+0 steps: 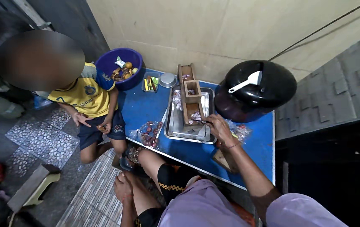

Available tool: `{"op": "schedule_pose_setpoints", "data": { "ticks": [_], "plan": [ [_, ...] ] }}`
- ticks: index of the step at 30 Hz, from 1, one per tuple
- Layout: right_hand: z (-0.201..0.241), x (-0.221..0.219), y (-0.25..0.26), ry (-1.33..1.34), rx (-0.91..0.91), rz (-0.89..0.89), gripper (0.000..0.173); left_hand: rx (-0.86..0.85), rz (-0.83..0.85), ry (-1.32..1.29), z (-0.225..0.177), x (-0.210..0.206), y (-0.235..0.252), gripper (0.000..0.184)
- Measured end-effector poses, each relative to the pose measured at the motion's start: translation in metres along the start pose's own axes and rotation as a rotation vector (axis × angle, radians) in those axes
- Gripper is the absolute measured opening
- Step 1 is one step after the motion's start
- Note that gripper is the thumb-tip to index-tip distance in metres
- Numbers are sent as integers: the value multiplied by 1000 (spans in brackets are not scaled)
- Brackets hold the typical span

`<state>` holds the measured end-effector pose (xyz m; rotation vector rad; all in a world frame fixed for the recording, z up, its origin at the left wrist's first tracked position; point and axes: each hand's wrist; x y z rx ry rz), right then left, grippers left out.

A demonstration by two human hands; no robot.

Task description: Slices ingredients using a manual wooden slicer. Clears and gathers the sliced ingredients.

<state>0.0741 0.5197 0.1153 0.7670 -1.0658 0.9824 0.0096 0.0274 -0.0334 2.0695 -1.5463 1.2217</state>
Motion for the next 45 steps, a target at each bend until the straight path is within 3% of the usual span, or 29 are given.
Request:
{"op": "schedule_pose_setpoints", "data": {
  "ticks": [10,17,26,33,41,45],
  "plan": [
    [11,-7,-13,-10,-105,-186,26,-7,4,-8,-1,2,1,59],
    [45,-20,-15,-48,-267,-35,35,-19,0,-7,2,4,-1,59],
    [44,-23,-36,24,-191,-229,31,3,15,-26,2,4,1,60],
    [63,-40,-22,-59,-369,-117,43,9,13,-29,2,3,3,60],
    [75,-41,-33,56,-363,-292,38,0,13,-32,5,3,4,60],
    [71,-53,-20,2,-445,-227,38,-5,16,-45,3,3,4,61]
  ]
}}
Point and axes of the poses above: each hand's wrist, its own y-axis towards the middle knuckle, its own x-axis out of the back of the hand, z = x × y, and after that the axes turned 11 degrees about -y, right-handed
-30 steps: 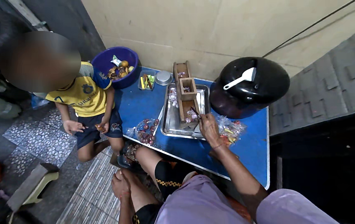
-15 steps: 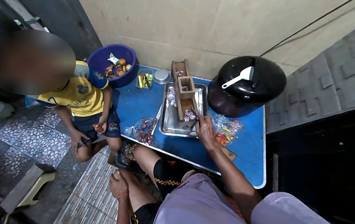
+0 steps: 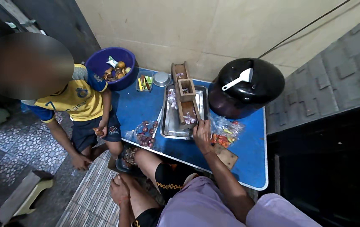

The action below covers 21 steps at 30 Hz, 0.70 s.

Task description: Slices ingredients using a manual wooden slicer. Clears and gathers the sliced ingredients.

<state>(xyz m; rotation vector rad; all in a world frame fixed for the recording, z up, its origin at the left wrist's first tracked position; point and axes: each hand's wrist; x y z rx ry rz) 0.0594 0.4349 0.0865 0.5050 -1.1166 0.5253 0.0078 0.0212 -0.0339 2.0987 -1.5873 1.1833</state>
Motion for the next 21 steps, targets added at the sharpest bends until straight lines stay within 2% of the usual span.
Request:
{"op": "schedule_pose_setpoints", "data": {
  "ticks": [5,9,13,21],
  "plan": [
    [4,3,-8,61,52,9,34,-29,5,21,0,2,0,61],
    [-3,5,-4,70,85,-67,35,-28,0,25,4,0,3,60],
    [-10,-2,0,21,64,17,36,-10,-2,29,1,0,3,60],
    [-33,8,-9,104,249,32,32,2,-1,18,0,0,1,59]
  ]
}}
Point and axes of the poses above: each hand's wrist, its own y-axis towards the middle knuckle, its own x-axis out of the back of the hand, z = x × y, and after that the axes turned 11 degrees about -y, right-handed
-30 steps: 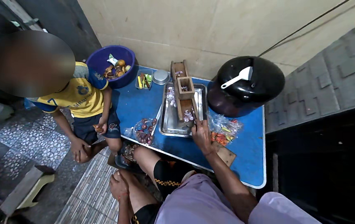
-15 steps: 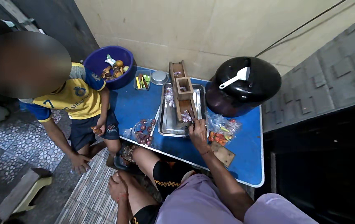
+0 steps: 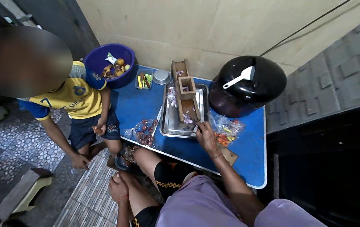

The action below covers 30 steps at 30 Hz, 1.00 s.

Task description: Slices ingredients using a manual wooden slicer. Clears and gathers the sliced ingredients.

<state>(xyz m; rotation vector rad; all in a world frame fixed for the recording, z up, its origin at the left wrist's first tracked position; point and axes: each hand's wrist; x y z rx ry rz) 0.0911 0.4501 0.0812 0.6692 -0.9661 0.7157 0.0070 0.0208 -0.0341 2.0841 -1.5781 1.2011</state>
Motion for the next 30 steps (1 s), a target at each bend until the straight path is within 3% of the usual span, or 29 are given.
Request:
{"op": "schedule_pose_setpoints", "data": {
  "ticks": [6,15,22,30],
  "plan": [
    [-6,15,-7,21,43,8,30,12,3,1,-3,2,-2,59],
    [-11,3,40,-37,62,78,30,-6,-15,-9,-3,3,-4,59],
    [-22,28,13,13,160,189,29,5,2,4,-3,3,-4,59],
    [-27,22,26,-13,143,92,30,5,-17,6,-6,4,-7,58]
  ]
}}
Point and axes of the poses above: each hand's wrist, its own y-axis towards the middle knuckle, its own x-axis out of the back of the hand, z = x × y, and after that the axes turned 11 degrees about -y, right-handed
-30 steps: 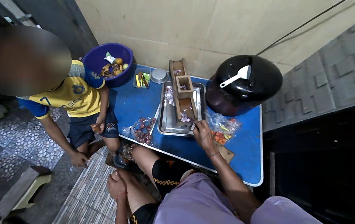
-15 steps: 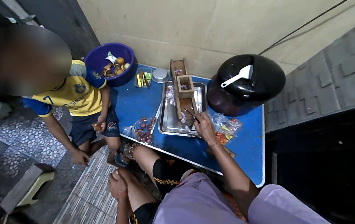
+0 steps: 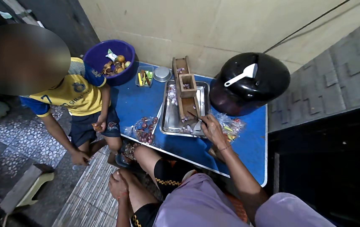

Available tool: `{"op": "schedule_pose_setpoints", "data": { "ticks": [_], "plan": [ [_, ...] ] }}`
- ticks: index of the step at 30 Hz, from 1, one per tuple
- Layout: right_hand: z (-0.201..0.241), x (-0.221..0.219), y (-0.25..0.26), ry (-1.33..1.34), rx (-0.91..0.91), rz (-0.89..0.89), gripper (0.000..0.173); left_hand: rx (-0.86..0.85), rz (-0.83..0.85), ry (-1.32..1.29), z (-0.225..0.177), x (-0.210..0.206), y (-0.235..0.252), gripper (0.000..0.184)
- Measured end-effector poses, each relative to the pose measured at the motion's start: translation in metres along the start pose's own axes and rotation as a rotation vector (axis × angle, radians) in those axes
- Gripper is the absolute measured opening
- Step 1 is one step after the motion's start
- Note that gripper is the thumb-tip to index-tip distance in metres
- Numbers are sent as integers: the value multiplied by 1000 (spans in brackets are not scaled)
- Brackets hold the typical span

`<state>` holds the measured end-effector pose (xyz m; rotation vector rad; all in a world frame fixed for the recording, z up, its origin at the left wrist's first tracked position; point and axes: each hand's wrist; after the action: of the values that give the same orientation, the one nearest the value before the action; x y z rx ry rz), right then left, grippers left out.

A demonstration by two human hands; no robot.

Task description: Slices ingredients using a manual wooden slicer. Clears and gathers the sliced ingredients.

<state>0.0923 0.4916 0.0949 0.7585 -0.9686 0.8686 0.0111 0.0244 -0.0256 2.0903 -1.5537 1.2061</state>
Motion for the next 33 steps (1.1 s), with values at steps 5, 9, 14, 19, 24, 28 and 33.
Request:
{"op": "schedule_pose_setpoints", "data": {
  "ticks": [5,9,14,19,24,28,33],
  "plan": [
    [5,1,-2,-13,74,87,28,2,-15,-2,-1,1,-1,58],
    [7,11,-21,-57,126,101,28,12,9,10,1,-1,1,59],
    [6,13,-16,-84,90,-5,28,-22,16,-26,3,-1,3,59],
    [11,7,-12,-96,121,119,29,-22,4,-9,6,-1,3,60],
    [10,4,-29,-68,203,61,26,-10,7,-5,1,0,1,59],
    [9,11,-27,-12,44,142,27,4,25,-27,-4,2,-1,59],
    [11,18,-22,540,-228,16,36,-199,-125,52,-4,-8,-12,62]
  ]
}}
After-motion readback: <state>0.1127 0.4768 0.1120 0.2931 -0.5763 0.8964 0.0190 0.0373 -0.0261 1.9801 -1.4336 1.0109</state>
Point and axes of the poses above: each hand's wrist, its own y-axis towards the middle knuckle, its own x-axis out of the back of the hand, z = x × y, and after that the axes turned 11 degrees about -y, right-handed
